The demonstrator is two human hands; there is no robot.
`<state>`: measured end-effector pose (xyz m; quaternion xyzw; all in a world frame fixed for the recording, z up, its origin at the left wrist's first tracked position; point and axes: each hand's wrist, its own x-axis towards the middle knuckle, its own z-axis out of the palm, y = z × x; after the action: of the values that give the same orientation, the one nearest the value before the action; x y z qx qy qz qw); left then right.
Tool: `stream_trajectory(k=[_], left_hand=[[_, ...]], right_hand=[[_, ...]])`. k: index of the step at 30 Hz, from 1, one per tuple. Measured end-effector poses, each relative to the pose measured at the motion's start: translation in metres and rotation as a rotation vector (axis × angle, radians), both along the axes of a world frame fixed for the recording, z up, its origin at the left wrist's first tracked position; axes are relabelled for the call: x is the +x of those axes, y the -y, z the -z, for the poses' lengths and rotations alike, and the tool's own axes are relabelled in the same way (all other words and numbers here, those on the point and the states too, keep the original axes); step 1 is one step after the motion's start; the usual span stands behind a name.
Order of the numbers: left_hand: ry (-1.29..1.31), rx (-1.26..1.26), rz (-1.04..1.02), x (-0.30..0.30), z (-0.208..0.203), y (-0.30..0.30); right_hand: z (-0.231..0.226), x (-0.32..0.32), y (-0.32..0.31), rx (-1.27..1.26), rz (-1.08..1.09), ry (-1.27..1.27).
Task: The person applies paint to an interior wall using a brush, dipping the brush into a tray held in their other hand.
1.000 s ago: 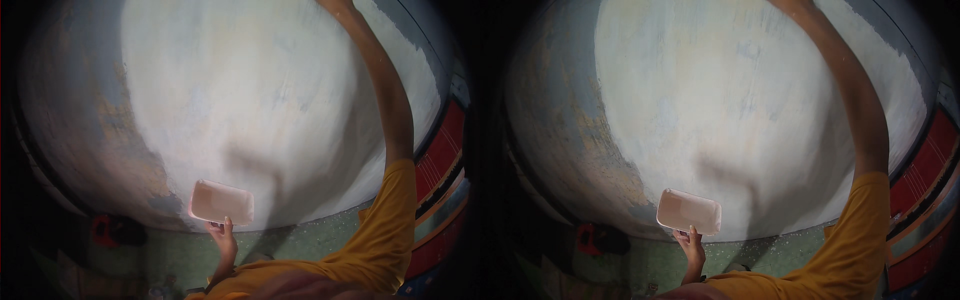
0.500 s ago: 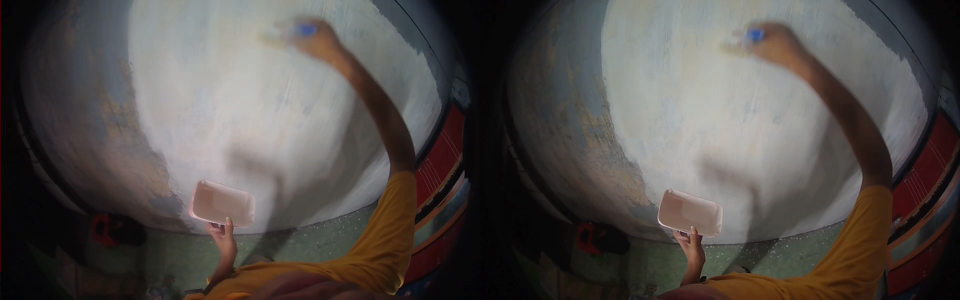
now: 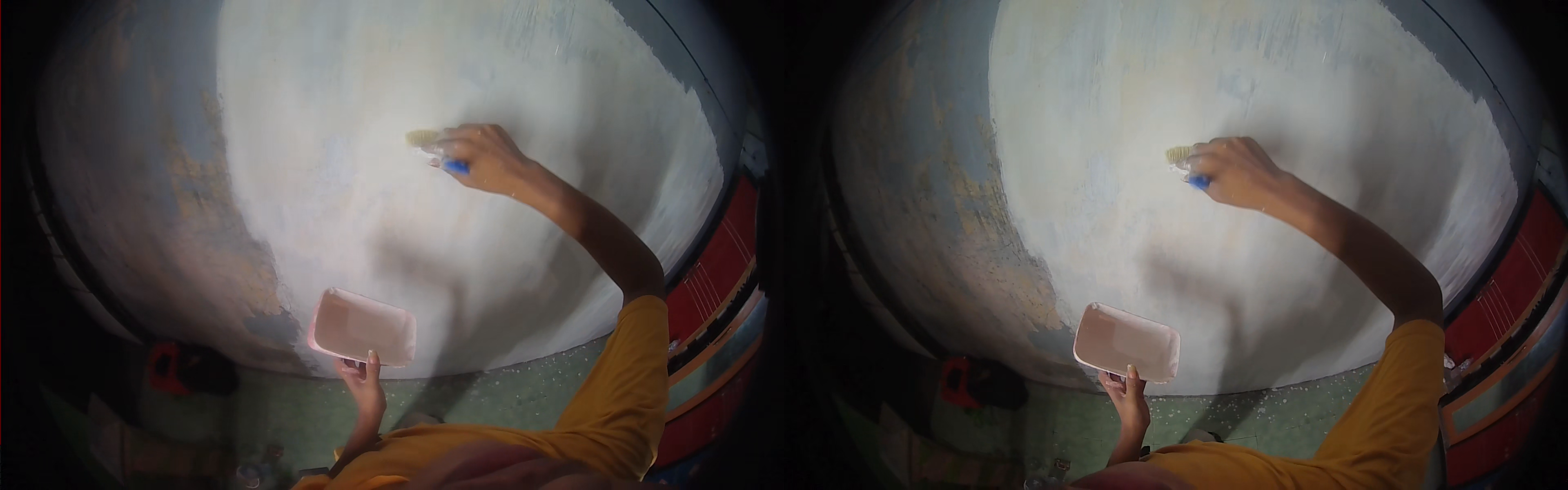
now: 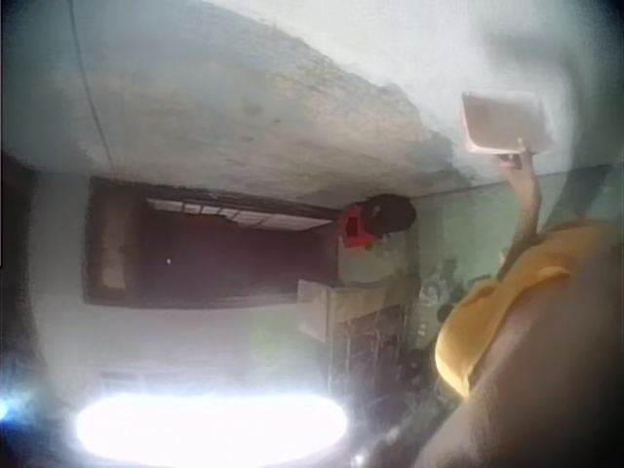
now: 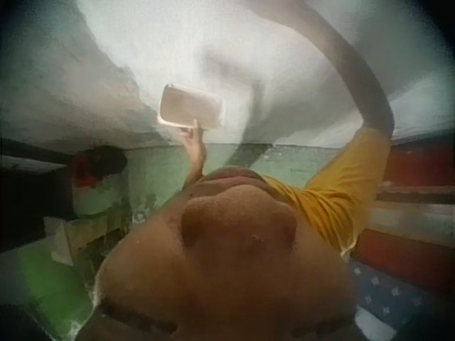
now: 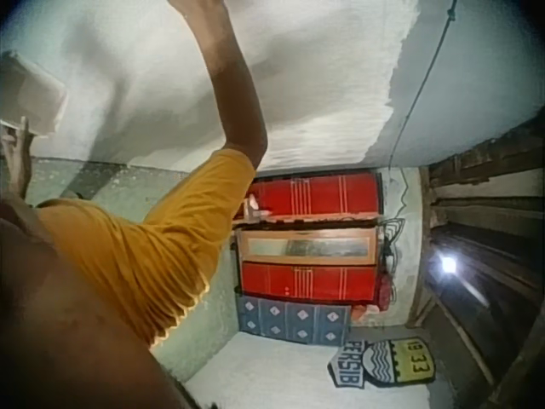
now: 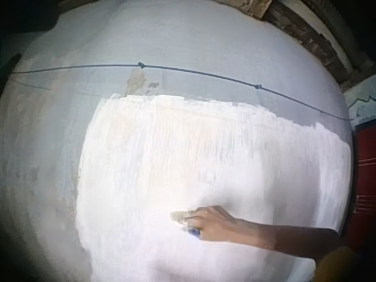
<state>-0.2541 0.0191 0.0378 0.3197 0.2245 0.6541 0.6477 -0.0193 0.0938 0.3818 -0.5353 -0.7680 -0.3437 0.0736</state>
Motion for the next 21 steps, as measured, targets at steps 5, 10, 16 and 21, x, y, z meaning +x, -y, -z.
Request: stream_trajectory(k=[5, 10, 16, 21], left_hand=[[-0.034, 0.014, 0.008, -0.002, 0.014, -0.002], [-0.086, 0.039, 0.051, -0.001, 0.017, -0.004], [-0.067, -0.034, 0.008, -0.003, 0.023, -0.004], [-0.103, -0.014, 0.024, -0.004, 0.018, -0.003]], right_hand=[[-0.122, 0.039, -0.016, 0.312, 0.116, -0.087], [-0.210, 0.005, 0.013, 0.854, 0.264, -0.264], [-0.080, 0.023, -0.025, 0.635, 0.196, 0.394], [0.045, 0.016, -0.005, 0.145, -0.136, 0.057]])
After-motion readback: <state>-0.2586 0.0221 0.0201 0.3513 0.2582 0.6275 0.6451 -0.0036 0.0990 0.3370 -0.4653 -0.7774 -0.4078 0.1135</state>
